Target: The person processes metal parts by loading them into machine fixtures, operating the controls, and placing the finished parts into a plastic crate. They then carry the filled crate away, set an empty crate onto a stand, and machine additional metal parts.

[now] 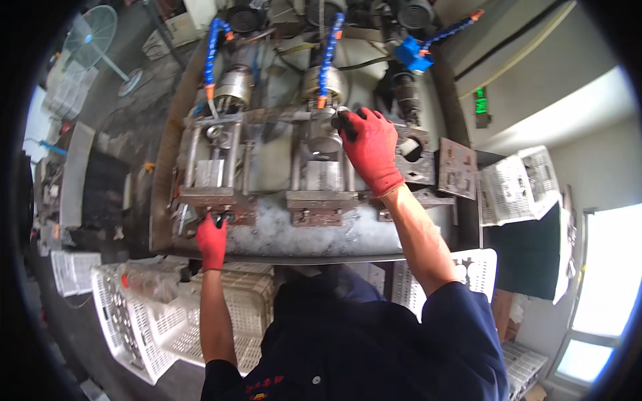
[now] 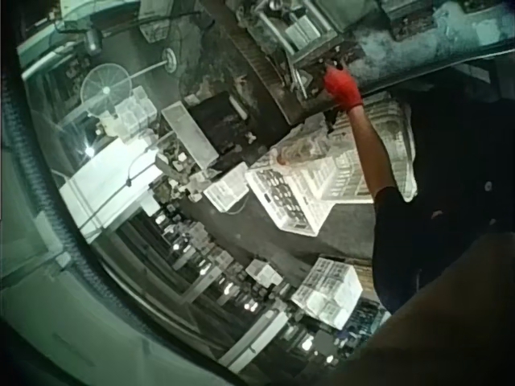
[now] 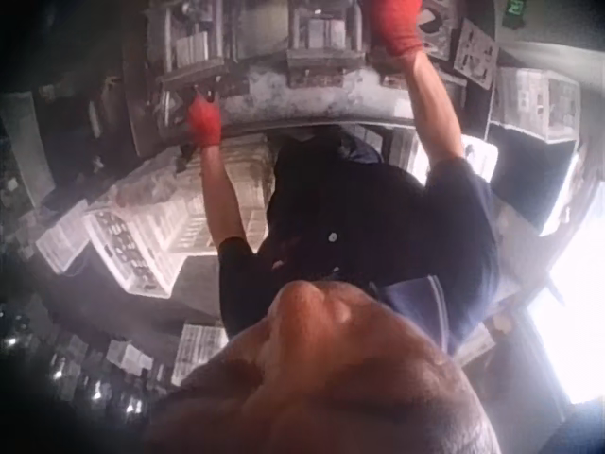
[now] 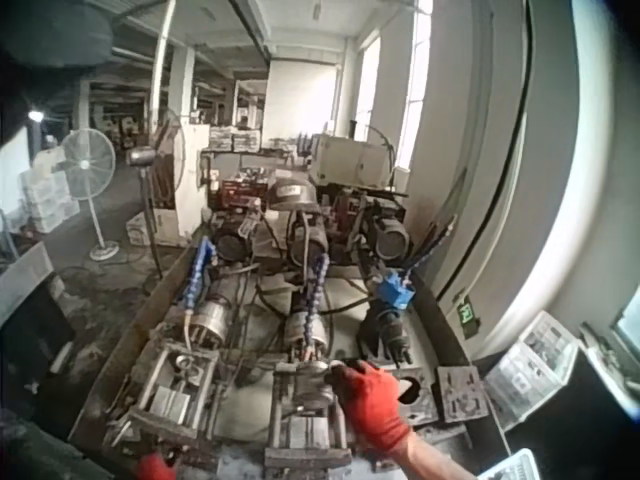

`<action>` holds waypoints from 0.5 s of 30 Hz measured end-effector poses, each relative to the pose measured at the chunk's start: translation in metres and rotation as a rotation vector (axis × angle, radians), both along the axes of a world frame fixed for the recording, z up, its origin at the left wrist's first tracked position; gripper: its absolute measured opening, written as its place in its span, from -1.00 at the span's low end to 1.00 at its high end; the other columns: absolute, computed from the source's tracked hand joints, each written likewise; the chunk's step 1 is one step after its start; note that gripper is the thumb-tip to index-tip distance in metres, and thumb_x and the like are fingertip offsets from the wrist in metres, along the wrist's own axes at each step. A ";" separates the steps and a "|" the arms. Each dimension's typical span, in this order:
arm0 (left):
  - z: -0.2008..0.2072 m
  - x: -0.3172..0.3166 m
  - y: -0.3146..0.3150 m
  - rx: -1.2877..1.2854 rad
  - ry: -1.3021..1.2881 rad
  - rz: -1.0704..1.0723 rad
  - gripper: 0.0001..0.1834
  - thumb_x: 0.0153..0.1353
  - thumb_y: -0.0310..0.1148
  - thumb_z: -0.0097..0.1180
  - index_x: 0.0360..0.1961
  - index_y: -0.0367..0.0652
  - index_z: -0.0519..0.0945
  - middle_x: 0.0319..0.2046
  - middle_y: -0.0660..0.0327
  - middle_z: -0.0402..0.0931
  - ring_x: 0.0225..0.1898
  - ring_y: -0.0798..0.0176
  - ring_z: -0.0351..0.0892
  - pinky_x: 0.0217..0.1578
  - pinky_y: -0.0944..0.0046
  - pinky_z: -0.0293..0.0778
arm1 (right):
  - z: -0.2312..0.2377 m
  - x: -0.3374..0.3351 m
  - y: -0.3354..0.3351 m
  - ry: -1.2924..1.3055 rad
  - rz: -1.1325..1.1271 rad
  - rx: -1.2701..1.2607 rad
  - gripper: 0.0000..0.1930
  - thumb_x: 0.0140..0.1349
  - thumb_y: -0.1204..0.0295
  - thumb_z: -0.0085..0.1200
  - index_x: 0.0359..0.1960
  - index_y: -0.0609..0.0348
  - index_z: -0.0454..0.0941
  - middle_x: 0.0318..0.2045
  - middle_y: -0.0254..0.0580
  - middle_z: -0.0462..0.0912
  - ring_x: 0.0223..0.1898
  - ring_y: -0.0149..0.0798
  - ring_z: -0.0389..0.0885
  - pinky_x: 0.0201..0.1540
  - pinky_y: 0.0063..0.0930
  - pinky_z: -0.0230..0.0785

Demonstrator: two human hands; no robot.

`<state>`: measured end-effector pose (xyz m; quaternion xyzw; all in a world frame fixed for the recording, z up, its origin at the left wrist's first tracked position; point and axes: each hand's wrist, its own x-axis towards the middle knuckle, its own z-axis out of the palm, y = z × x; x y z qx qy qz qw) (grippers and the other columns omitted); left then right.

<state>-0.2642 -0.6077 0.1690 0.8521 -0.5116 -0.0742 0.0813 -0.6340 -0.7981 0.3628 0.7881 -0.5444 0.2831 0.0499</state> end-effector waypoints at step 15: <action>0.056 0.017 0.196 -0.542 0.394 0.079 -0.60 0.20 -0.47 0.22 0.07 -0.34 0.56 -0.19 -0.04 0.66 -0.25 0.15 0.69 -0.17 0.20 0.59 | -0.099 -0.247 0.074 -1.139 -0.489 0.605 -0.77 0.34 0.20 0.09 -0.24 0.07 0.66 -0.52 -0.38 0.51 -0.50 -0.45 0.46 -0.43 -0.48 0.34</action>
